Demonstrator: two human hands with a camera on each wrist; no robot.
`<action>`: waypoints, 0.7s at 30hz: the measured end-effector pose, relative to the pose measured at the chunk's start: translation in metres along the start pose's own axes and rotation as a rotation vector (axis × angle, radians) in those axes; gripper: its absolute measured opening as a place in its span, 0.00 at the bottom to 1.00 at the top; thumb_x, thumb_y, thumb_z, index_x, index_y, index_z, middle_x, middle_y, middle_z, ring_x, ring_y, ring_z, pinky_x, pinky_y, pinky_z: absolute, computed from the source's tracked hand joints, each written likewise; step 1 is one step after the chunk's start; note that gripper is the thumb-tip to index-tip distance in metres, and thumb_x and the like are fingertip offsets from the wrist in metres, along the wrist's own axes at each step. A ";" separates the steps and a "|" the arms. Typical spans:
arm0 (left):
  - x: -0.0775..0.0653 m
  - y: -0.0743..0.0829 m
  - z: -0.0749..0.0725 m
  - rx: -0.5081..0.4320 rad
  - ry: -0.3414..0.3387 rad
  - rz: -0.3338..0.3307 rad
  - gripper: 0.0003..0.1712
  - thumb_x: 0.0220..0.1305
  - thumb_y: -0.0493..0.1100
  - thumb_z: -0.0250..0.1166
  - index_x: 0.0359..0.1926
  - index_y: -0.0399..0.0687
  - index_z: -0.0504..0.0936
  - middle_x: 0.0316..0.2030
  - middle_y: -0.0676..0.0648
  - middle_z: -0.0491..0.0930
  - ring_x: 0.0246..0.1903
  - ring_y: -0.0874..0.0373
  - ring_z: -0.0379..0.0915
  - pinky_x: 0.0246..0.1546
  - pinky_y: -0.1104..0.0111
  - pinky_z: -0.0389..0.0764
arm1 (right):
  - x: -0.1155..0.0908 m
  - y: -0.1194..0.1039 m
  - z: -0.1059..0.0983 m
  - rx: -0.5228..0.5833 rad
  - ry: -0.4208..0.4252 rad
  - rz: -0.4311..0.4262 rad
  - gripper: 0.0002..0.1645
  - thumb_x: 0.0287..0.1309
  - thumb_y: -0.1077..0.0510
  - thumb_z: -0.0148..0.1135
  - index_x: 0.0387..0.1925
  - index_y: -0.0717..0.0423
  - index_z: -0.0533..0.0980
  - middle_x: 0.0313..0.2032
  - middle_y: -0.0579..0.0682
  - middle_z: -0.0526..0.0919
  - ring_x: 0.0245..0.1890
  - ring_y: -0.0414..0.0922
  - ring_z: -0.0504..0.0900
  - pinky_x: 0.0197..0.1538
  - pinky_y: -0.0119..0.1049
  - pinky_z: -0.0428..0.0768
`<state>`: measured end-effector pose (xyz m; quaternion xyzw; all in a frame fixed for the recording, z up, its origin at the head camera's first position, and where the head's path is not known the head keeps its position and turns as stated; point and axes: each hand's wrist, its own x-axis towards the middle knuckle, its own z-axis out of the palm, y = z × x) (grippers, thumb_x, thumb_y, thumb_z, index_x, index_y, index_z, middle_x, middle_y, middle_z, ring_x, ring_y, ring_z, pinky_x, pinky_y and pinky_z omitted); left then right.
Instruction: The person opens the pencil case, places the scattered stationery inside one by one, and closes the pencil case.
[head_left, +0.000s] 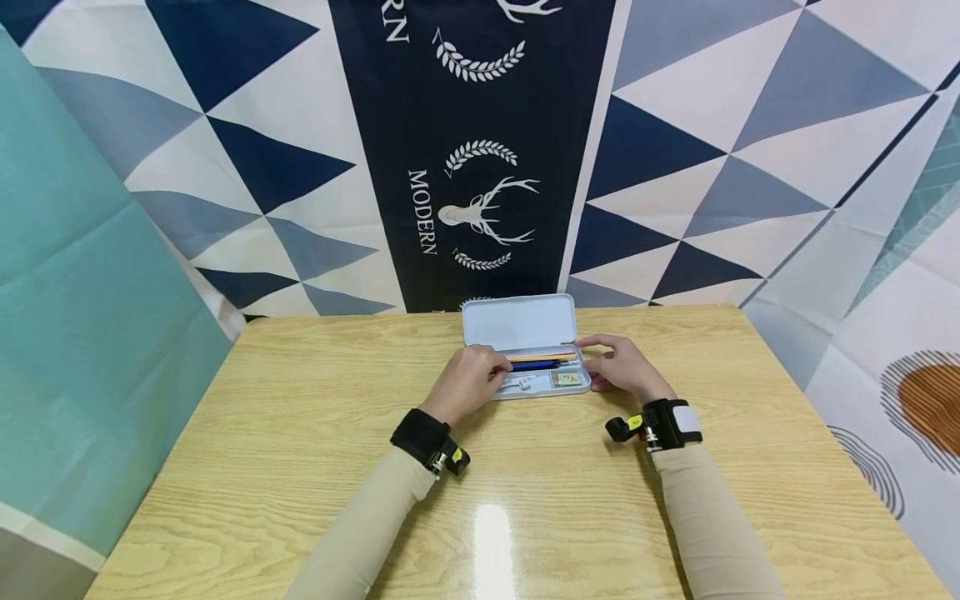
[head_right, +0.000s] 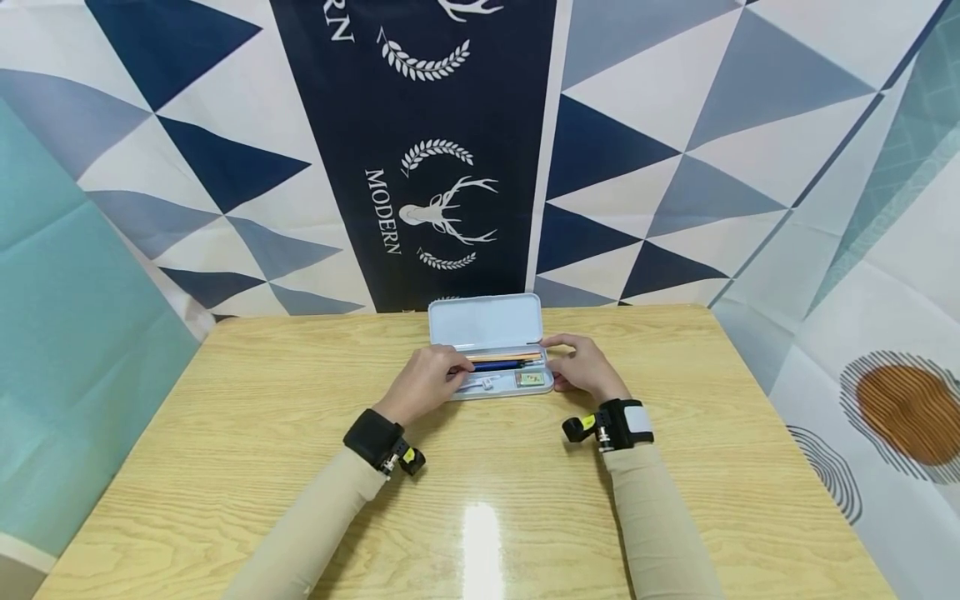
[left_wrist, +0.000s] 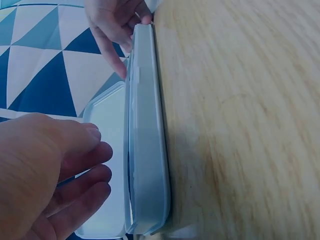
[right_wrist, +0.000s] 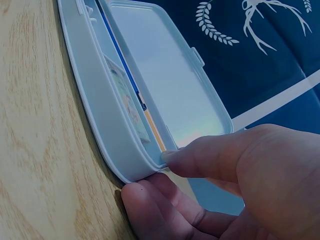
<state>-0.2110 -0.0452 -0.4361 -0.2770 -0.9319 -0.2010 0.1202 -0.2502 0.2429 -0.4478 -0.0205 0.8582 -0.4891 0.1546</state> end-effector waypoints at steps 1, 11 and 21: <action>0.000 0.000 -0.001 -0.006 -0.002 -0.003 0.08 0.65 0.41 0.66 0.40 0.50 0.91 0.37 0.51 0.89 0.40 0.60 0.84 0.46 0.66 0.86 | 0.000 0.000 0.000 -0.002 -0.002 -0.001 0.27 0.67 0.61 0.58 0.67 0.55 0.72 0.44 0.69 0.85 0.23 0.41 0.83 0.27 0.29 0.84; -0.012 -0.013 -0.003 -0.033 0.044 -0.018 0.08 0.63 0.44 0.68 0.39 0.50 0.91 0.35 0.51 0.88 0.38 0.59 0.83 0.44 0.64 0.86 | -0.001 0.001 0.000 -0.003 -0.006 -0.006 0.27 0.67 0.61 0.58 0.67 0.55 0.72 0.45 0.70 0.84 0.23 0.41 0.83 0.27 0.29 0.84; -0.030 -0.042 -0.017 -0.029 0.033 -0.064 0.10 0.61 0.47 0.69 0.39 0.49 0.91 0.35 0.51 0.87 0.33 0.60 0.78 0.36 0.64 0.84 | -0.001 0.001 -0.001 -0.006 -0.008 -0.008 0.26 0.68 0.61 0.58 0.67 0.55 0.72 0.45 0.70 0.84 0.24 0.42 0.83 0.27 0.29 0.84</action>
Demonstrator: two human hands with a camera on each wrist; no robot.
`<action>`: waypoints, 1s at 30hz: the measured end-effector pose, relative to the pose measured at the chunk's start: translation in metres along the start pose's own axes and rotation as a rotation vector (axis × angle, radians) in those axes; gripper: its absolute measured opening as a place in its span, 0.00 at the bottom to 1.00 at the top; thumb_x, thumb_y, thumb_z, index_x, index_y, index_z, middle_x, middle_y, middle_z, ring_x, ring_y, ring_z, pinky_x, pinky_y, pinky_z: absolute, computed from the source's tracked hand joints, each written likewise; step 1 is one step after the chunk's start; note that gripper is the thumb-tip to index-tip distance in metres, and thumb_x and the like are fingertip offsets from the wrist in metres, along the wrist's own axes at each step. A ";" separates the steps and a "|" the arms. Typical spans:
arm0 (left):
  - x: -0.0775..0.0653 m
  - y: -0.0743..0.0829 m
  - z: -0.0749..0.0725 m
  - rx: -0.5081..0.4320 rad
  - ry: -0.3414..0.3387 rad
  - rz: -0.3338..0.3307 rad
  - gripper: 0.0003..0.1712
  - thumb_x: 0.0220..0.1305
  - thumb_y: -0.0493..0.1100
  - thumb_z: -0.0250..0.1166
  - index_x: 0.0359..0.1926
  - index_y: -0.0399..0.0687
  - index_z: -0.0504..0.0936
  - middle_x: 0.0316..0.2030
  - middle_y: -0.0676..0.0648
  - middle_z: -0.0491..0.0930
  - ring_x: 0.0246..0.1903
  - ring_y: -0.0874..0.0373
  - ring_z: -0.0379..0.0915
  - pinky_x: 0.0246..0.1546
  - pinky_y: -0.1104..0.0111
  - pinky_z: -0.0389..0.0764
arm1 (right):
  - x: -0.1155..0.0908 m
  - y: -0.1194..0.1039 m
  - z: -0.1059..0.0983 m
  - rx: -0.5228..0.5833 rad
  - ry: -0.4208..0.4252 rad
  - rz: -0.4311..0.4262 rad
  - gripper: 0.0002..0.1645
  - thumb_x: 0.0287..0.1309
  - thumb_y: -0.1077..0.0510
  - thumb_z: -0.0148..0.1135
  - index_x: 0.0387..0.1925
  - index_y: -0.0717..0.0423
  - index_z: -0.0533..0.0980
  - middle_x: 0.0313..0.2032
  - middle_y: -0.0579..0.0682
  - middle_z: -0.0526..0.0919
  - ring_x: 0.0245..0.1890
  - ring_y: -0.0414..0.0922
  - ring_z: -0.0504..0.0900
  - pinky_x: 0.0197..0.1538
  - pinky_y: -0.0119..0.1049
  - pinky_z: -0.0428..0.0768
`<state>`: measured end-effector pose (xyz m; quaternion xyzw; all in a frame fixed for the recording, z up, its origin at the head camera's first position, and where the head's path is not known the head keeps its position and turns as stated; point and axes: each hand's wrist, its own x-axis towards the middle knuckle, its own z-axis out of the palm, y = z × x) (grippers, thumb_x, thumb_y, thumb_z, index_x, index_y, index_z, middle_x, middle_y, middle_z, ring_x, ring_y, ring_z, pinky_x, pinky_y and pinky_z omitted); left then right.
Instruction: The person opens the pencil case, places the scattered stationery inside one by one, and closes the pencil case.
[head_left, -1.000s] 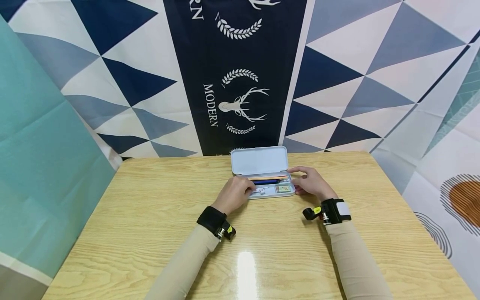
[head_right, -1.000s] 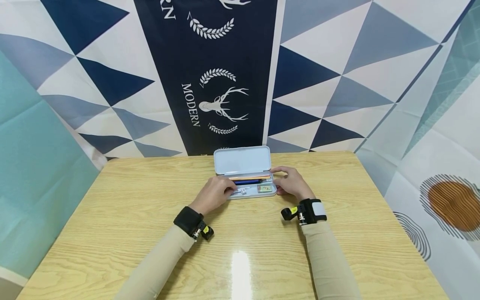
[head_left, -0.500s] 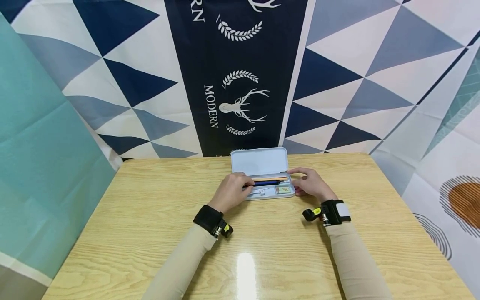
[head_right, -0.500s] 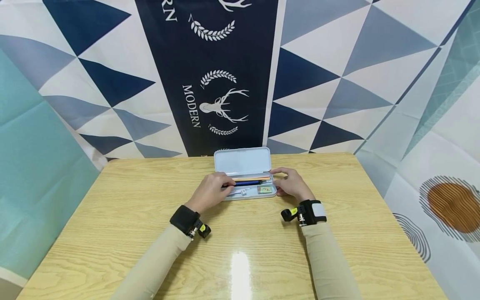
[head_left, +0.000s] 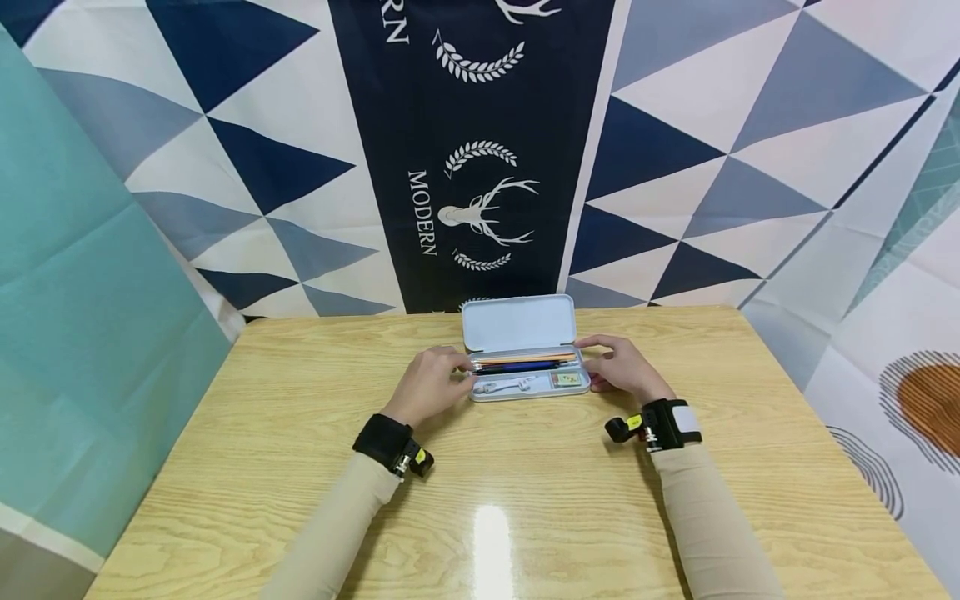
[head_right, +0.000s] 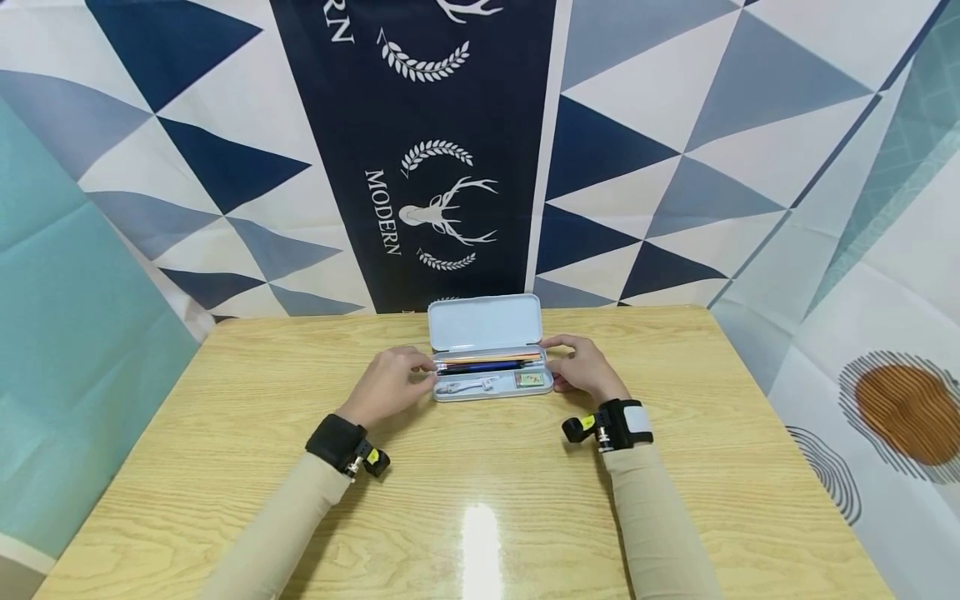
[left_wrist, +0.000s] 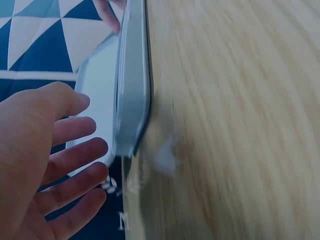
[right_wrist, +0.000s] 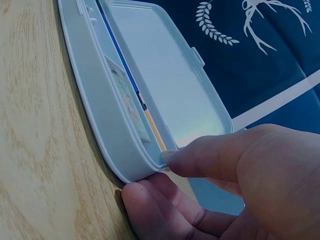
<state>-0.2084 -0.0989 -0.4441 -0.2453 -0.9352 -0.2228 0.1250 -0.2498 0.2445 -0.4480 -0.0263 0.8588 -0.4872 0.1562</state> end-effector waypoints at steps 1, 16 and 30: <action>-0.001 -0.002 -0.002 -0.002 -0.002 -0.011 0.10 0.61 0.47 0.69 0.39 0.49 0.91 0.36 0.51 0.87 0.33 0.60 0.79 0.36 0.64 0.84 | 0.000 0.000 -0.001 0.001 -0.001 -0.001 0.27 0.68 0.62 0.58 0.67 0.55 0.72 0.45 0.70 0.84 0.24 0.42 0.83 0.27 0.29 0.84; -0.009 -0.013 0.001 -0.160 -0.165 -0.285 0.56 0.50 0.66 0.73 0.74 0.43 0.64 0.62 0.44 0.77 0.66 0.44 0.65 0.68 0.45 0.67 | 0.000 0.000 -0.001 0.002 0.002 0.003 0.27 0.67 0.62 0.58 0.67 0.55 0.72 0.45 0.70 0.83 0.24 0.42 0.83 0.27 0.28 0.84; -0.006 -0.010 0.017 -0.165 -0.245 -0.298 0.69 0.41 0.68 0.78 0.78 0.45 0.55 0.73 0.41 0.63 0.72 0.42 0.52 0.73 0.42 0.53 | 0.002 0.000 0.000 0.000 0.013 0.020 0.26 0.67 0.61 0.58 0.66 0.53 0.73 0.46 0.69 0.83 0.24 0.42 0.83 0.27 0.29 0.84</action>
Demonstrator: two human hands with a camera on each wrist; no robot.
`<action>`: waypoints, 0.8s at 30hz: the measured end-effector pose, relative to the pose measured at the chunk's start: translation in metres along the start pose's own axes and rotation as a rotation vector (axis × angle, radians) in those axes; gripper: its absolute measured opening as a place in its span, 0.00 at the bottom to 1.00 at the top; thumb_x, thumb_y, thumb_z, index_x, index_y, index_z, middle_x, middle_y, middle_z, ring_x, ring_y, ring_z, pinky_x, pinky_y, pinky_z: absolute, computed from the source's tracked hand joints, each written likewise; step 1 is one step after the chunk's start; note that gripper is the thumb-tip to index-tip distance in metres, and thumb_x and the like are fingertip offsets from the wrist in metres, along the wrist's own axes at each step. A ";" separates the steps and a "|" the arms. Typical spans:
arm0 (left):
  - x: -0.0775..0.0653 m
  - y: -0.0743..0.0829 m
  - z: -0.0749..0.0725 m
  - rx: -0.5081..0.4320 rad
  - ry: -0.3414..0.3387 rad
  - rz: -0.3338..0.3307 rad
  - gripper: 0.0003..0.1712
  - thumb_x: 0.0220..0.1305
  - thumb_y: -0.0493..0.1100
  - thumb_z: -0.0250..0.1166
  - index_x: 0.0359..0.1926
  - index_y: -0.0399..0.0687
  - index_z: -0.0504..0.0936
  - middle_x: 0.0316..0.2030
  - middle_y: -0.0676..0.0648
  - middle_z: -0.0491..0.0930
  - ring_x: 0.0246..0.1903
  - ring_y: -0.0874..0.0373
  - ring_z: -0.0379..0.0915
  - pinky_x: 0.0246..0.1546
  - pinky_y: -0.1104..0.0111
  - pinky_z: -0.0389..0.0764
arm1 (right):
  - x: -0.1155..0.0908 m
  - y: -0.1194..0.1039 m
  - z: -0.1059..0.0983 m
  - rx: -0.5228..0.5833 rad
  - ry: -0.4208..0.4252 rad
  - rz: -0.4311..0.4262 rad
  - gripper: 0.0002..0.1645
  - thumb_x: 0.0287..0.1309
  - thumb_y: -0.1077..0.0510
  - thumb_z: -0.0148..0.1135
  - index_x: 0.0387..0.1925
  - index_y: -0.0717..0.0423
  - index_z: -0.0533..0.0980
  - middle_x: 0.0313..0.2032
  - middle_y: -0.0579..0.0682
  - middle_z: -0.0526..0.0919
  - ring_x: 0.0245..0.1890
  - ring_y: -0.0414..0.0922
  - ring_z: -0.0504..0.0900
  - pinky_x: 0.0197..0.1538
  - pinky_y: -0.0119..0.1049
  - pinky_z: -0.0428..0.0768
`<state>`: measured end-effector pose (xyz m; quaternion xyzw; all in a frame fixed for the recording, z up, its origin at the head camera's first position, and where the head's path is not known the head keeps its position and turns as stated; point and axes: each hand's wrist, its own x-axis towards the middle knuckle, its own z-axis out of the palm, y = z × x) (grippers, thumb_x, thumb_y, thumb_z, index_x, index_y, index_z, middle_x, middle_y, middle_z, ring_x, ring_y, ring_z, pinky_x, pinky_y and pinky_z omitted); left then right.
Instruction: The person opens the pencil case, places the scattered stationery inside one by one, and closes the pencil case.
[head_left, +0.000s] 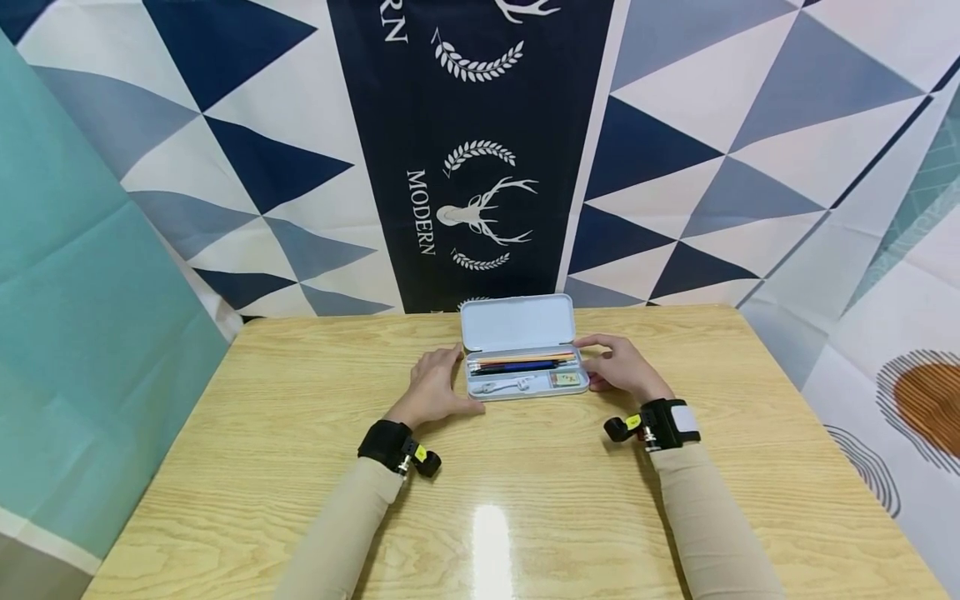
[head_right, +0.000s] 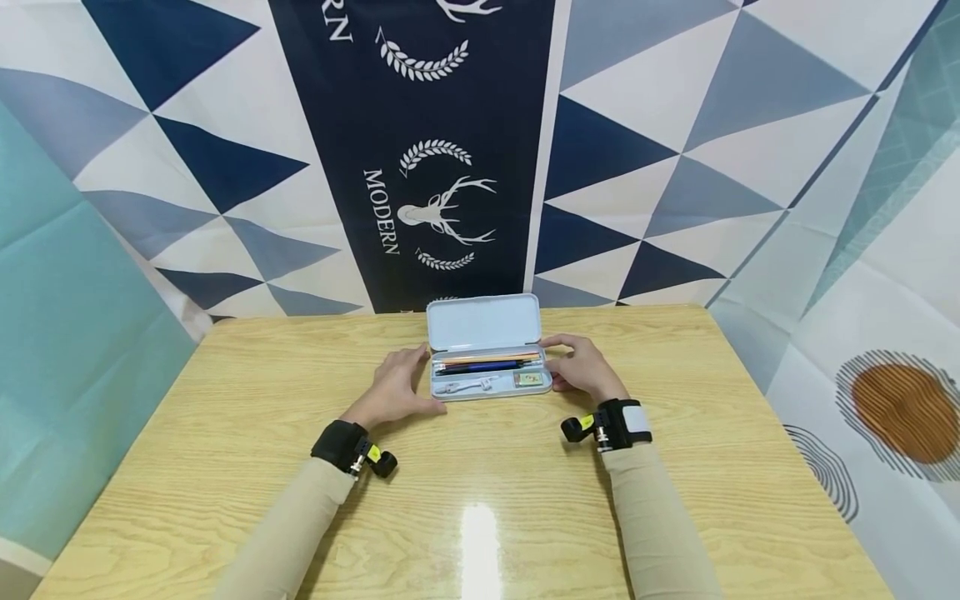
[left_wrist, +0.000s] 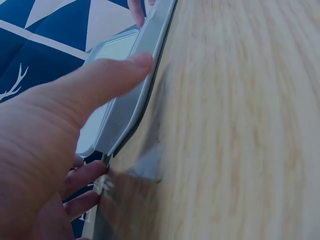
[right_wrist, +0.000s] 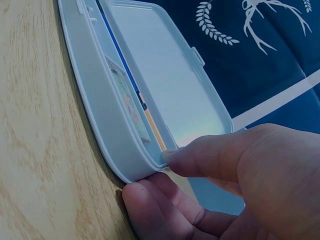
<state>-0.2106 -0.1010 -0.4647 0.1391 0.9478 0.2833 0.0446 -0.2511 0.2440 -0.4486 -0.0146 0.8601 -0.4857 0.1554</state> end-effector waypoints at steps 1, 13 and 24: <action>0.000 0.000 0.001 0.006 0.004 -0.001 0.69 0.41 0.68 0.78 0.78 0.45 0.55 0.72 0.41 0.64 0.72 0.42 0.52 0.73 0.42 0.53 | 0.000 0.000 0.000 -0.003 -0.002 -0.001 0.26 0.67 0.61 0.58 0.66 0.53 0.73 0.46 0.69 0.83 0.24 0.42 0.83 0.27 0.29 0.84; 0.001 0.002 0.011 -0.050 0.041 0.003 0.67 0.43 0.64 0.79 0.79 0.51 0.53 0.69 0.41 0.66 0.72 0.42 0.49 0.75 0.41 0.44 | -0.001 0.000 0.001 -0.009 -0.004 -0.005 0.26 0.67 0.61 0.58 0.66 0.53 0.72 0.47 0.69 0.84 0.24 0.42 0.83 0.27 0.29 0.84; 0.002 0.001 0.015 -0.069 0.083 -0.001 0.61 0.45 0.61 0.79 0.76 0.47 0.61 0.66 0.41 0.69 0.70 0.42 0.53 0.76 0.43 0.45 | 0.000 0.000 0.001 -0.001 0.000 -0.013 0.25 0.67 0.60 0.59 0.65 0.53 0.73 0.46 0.69 0.85 0.24 0.42 0.84 0.27 0.29 0.84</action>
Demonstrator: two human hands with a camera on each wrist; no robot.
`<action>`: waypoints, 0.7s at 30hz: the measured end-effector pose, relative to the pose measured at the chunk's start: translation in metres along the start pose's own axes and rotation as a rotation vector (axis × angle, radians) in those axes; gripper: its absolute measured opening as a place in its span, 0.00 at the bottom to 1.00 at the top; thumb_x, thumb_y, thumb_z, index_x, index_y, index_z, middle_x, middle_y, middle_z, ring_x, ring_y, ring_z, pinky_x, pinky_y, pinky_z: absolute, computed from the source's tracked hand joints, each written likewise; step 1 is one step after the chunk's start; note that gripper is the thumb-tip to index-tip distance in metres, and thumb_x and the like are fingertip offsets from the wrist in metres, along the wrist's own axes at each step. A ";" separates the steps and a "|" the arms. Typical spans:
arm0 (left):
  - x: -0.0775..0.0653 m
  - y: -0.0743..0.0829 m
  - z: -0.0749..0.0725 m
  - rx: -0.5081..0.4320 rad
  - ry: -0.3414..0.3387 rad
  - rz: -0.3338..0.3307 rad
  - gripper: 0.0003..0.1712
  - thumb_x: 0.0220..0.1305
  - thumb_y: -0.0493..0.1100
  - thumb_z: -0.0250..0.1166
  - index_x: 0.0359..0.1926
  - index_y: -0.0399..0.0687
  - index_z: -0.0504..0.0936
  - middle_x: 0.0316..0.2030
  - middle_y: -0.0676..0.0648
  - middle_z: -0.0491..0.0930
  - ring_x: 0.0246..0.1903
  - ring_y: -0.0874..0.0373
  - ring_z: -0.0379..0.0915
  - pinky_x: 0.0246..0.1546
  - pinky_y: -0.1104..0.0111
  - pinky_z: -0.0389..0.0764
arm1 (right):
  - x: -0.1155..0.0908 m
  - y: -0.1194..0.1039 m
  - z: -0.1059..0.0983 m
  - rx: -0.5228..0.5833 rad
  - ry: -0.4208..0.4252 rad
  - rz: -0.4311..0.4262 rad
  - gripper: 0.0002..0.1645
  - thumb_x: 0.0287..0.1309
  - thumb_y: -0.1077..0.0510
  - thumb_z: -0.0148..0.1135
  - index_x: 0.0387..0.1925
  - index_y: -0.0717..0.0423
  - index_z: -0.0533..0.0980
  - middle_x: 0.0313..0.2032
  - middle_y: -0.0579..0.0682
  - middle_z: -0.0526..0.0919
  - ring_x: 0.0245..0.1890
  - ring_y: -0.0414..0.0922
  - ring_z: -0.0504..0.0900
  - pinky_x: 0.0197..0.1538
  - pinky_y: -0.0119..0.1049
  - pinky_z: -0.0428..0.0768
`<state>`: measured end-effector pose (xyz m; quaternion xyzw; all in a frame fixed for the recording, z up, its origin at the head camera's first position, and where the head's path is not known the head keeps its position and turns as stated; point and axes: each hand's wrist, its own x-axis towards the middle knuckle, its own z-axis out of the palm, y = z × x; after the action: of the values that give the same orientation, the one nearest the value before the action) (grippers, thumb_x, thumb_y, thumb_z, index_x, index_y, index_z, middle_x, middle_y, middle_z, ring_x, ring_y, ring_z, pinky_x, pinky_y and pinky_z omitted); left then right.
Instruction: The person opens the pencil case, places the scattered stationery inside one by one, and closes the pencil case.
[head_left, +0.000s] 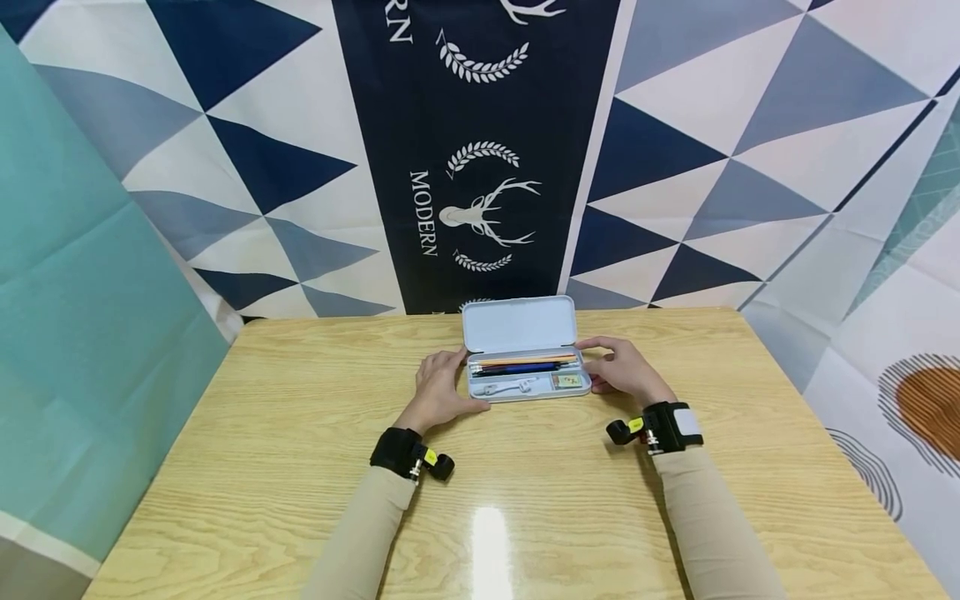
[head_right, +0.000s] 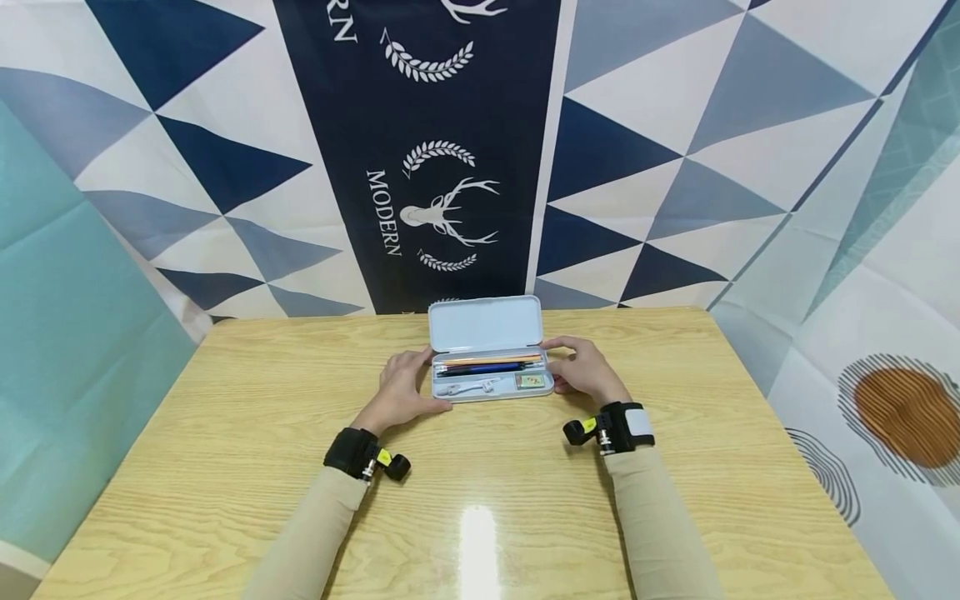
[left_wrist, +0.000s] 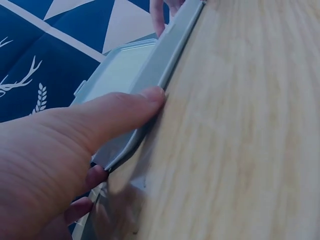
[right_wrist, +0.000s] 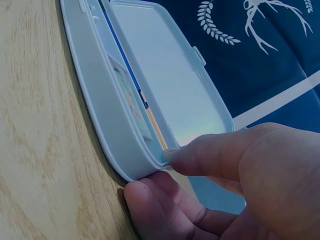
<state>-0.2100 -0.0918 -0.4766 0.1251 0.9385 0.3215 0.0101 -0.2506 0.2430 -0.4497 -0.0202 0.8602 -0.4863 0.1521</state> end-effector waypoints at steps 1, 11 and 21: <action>0.000 0.000 0.000 -0.007 0.002 0.002 0.60 0.45 0.61 0.79 0.75 0.47 0.62 0.66 0.41 0.69 0.70 0.42 0.53 0.76 0.43 0.45 | 0.000 0.000 0.000 -0.001 -0.001 -0.002 0.26 0.67 0.60 0.59 0.66 0.53 0.73 0.46 0.69 0.85 0.24 0.42 0.84 0.27 0.29 0.84; 0.001 -0.003 0.002 -0.022 0.013 0.009 0.56 0.44 0.61 0.79 0.72 0.47 0.68 0.65 0.43 0.71 0.70 0.42 0.54 0.76 0.44 0.46 | -0.001 0.001 0.000 -0.009 0.009 0.005 0.26 0.67 0.60 0.59 0.66 0.52 0.73 0.46 0.69 0.84 0.24 0.42 0.84 0.27 0.29 0.84; 0.001 -0.003 0.000 -0.028 0.015 0.003 0.56 0.44 0.62 0.79 0.72 0.47 0.69 0.66 0.43 0.72 0.70 0.42 0.55 0.76 0.44 0.47 | -0.001 0.002 0.002 -0.019 0.011 0.001 0.26 0.67 0.60 0.59 0.66 0.52 0.73 0.46 0.69 0.84 0.25 0.42 0.84 0.27 0.28 0.84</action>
<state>-0.2115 -0.0939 -0.4790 0.1236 0.9338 0.3356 0.0043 -0.2491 0.2424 -0.4522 -0.0183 0.8658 -0.4779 0.1474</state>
